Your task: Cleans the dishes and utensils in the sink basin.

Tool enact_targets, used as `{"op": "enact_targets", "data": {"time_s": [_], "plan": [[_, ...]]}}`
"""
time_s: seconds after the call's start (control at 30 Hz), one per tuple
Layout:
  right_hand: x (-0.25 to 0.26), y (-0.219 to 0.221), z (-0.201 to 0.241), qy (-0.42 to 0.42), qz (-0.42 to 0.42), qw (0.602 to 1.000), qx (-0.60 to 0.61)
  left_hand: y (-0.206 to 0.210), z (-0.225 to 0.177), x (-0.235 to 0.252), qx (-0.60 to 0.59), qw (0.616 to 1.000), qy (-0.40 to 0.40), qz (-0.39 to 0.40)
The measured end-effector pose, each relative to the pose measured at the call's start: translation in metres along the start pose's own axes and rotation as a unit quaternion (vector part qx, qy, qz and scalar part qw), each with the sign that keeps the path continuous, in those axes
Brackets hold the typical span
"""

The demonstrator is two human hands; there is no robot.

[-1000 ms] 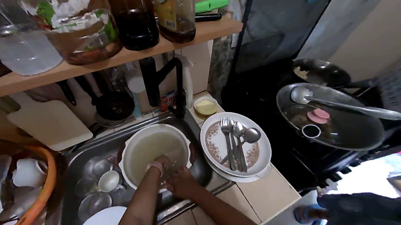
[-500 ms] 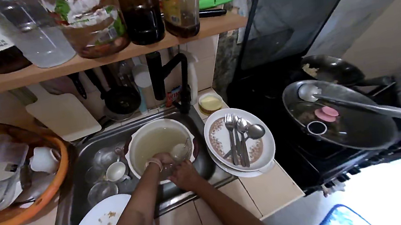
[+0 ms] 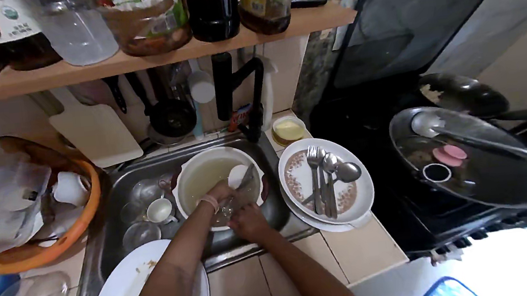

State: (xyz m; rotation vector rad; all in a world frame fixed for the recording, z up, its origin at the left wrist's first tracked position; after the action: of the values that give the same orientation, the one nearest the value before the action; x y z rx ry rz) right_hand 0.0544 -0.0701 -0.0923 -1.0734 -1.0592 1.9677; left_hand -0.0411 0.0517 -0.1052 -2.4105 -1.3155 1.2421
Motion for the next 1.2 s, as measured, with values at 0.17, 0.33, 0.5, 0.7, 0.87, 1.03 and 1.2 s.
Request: {"op": "enact_targets", "data": {"time_s": [0.17, 0.33, 0.5, 0.7, 0.87, 1.03, 1.2], "plan": [[0.003, -0.004, -0.002, 0.002, 0.007, 0.999, 0.043, -0.021, 0.001, 0.001, -0.113, 0.993, -0.021, -0.028], [0.011, -0.048, -0.008, 0.134, -0.131, 0.863, 0.468, -0.031, -0.006, -0.012, -0.186, 0.981, -0.014, -0.049], [0.066, -0.036, -0.025, 0.175, -0.175, 0.697, 0.673, -0.026, -0.017, -0.017, -0.119, 0.993, 0.018, -0.017], [0.103, -0.010, -0.035, 0.240, -0.130, 0.535, 0.800, -0.028, 0.002, -0.004, -0.284, 0.956, -0.070, 0.026], [0.086, -0.013, -0.031, 0.301, -0.136, 0.620, 0.712, -0.037, 0.021, -0.005, -0.137, 0.983, -0.096, -0.073], [0.070, -0.019, -0.024, 0.325, -0.140, 0.652, 0.671, -0.034, 0.017, -0.022, -0.033, 0.990, -0.111, -0.084], [0.084, -0.035, -0.026, 0.239, -0.191, 0.671, 0.675, -0.033, 0.006, -0.024, -0.266, 0.953, -0.078, -0.118]]}}
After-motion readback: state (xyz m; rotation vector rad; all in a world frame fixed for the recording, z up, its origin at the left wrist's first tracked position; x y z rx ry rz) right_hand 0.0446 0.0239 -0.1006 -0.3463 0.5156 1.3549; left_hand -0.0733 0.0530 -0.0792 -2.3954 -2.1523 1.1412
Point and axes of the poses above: each hand's wrist, its own x-axis towards the middle knuckle, its own y-axis out of the palm, z = x × y, the point moved 3 cm from there along x, towards the middle knuckle, and after that the axes turned 8 degrees about -x, right-handed, at the moved point
